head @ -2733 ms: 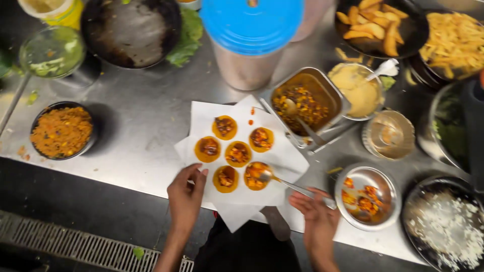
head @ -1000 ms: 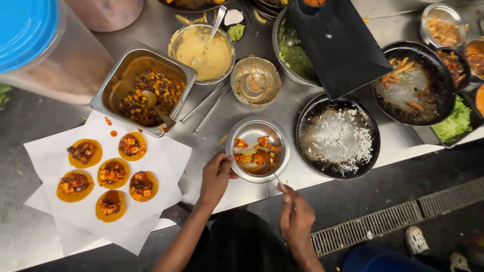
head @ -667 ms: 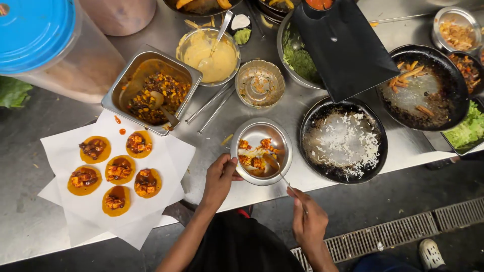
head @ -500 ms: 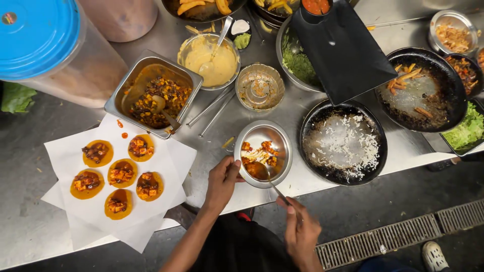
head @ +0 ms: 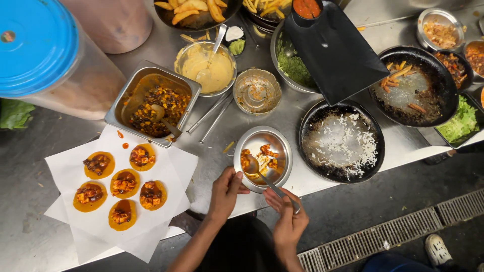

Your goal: Garnishing and plating small appetizers with various sauces and toppings.

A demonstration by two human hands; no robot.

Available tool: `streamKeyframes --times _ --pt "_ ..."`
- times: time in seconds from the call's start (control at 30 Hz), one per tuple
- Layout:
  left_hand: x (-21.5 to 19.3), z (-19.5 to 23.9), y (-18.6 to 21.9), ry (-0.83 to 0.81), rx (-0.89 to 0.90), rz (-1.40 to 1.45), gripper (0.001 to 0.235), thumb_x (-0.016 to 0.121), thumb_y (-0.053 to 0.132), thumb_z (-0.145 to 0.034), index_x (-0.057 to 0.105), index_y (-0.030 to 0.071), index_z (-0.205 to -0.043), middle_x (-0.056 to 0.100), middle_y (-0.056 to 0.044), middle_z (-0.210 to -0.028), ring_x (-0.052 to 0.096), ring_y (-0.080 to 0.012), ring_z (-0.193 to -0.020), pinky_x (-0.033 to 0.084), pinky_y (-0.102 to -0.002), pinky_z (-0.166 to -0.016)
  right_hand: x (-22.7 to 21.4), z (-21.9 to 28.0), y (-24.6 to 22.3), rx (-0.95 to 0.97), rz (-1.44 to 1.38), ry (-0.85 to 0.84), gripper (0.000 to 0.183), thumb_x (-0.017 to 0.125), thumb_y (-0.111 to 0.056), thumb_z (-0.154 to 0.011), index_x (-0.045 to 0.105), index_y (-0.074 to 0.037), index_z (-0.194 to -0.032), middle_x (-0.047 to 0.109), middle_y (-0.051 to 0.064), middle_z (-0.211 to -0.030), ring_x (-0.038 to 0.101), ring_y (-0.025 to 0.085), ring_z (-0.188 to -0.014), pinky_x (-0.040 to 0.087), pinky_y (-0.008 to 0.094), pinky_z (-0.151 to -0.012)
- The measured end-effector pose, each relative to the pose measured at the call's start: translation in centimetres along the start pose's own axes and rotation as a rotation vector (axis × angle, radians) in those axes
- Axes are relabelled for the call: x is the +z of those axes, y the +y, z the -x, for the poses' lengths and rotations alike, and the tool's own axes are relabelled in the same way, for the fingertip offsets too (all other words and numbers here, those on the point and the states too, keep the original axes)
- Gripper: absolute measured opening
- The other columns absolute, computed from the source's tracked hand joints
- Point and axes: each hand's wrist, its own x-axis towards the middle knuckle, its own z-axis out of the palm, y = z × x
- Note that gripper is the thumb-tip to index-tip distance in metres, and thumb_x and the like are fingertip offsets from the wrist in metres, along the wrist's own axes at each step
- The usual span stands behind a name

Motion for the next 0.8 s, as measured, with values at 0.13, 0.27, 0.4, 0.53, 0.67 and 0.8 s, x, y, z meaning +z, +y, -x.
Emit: streamKeyframes --times 0.13,0.27,0.4,0.53,0.67,0.8 --pt "1.0 0.3 -0.5 0.036 -0.025 0.071 0.022 0.057 0.018 -0.103 0.064 -0.001 -0.111 0.070 -0.010 -0.085 0.073 -0.0146 -0.067 0.065 -0.029 -0.064 0.0 0.3 1.2 0.090 -0.174 0.114 0.038 0.038 -0.008 -0.100 0.054 0.016 -0.124 0.071 0.038 -0.107 0.076 0.045 -0.097 0.063 0.048 -0.084" --pt "0.7 -0.2 -0.4 0.049 0.001 0.089 0.020 0.058 0.018 -0.102 0.063 -0.001 -0.109 0.068 -0.009 -0.083 0.072 -0.0145 -0.066 0.064 -0.029 -0.062 0.7 -0.4 2.1 0.145 -0.286 0.175 0.037 0.037 -0.005 -0.096 0.050 0.017 -0.123 0.068 0.041 -0.107 0.074 0.048 -0.096 0.062 0.049 -0.083" --pt "-0.7 -1.0 -2.7 0.013 -0.065 0.161 0.019 0.058 0.017 -0.103 0.062 -0.002 -0.104 0.067 -0.010 -0.083 0.074 -0.0165 -0.068 0.065 -0.030 -0.062 0.9 -1.0 4.0 0.234 -0.385 0.256 0.041 0.033 -0.011 -0.100 0.049 0.014 -0.127 0.067 0.038 -0.114 0.072 0.045 -0.102 0.060 0.046 -0.082" --pt "-2.5 -0.2 -4.4 -0.058 -0.182 0.260 0.016 0.058 0.016 -0.102 0.061 0.000 -0.104 0.070 -0.007 -0.088 0.077 -0.0171 -0.074 0.064 -0.028 -0.065 0.4 -1.4 4.5 0.239 -0.378 0.242 0.044 0.032 -0.015 -0.103 0.051 0.014 -0.129 0.068 0.036 -0.115 0.071 0.043 -0.103 0.060 0.044 -0.081" --pt "-8.1 5.4 1.7 -0.084 -0.257 0.203 0.017 0.059 0.014 -0.098 0.063 0.004 -0.112 0.072 -0.002 -0.093 0.075 -0.0150 -0.074 0.060 -0.027 -0.063 3.4 0.4 3.0 0.219 -0.283 0.109 0.041 0.038 -0.016 -0.104 0.052 0.014 -0.128 0.067 0.038 -0.111 0.071 0.046 -0.098 0.059 0.046 -0.078" --pt "-18.3 9.3 -0.2 0.122 -0.043 0.150 0.024 0.060 0.011 -0.097 0.070 0.002 -0.117 0.073 -0.005 -0.090 0.060 -0.0104 -0.064 0.050 -0.025 -0.056 8.7 2.7 2.7 0.232 -0.248 -0.076 0.038 0.047 -0.015 -0.100 0.055 0.013 -0.125 0.067 0.040 -0.107 0.072 0.048 -0.094 0.060 0.048 -0.076"
